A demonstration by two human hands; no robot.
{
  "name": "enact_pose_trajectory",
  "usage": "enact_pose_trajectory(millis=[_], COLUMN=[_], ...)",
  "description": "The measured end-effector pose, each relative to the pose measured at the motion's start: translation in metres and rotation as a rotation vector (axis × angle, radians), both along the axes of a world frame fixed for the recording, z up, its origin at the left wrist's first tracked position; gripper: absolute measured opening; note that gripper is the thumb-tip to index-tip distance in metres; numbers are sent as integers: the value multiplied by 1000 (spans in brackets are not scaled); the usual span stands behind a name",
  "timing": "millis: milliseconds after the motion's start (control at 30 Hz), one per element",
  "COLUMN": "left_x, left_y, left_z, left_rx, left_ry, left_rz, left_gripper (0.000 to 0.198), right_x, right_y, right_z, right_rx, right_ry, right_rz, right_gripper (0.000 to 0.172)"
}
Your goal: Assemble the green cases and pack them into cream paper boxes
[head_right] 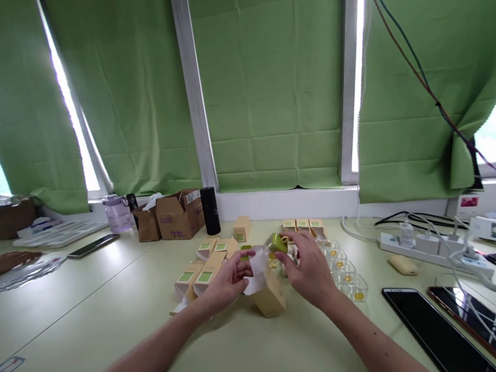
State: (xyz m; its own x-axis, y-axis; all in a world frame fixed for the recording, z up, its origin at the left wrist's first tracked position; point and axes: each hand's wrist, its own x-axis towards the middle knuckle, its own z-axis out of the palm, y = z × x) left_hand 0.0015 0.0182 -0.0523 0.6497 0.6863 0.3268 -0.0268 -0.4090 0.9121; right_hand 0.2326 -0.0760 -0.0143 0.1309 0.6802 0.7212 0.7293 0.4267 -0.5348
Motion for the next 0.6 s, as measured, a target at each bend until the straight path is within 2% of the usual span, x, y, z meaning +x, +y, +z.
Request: enact_pose_trajectory(millis=[100,300,500,600], left_x=[1,0,-1,-2], left_y=[-4,-10,-7,-7], left_z=[4,12,5,5], left_rx=[5,87,246,277], left_ry=[-30,-35,64,73], left_rz=[3,61,122,127], left_gripper=[69,66,64,63], right_x=[-8,-16,-18,-16], right_y=[-4,-7,-4,-3], right_z=[0,-4,-12,-13], right_rx=[12,0,-56,-89], right_ry=[127,249,194,138], right_rz=[127,248,317,303], right_gripper=[36,38,35,34])
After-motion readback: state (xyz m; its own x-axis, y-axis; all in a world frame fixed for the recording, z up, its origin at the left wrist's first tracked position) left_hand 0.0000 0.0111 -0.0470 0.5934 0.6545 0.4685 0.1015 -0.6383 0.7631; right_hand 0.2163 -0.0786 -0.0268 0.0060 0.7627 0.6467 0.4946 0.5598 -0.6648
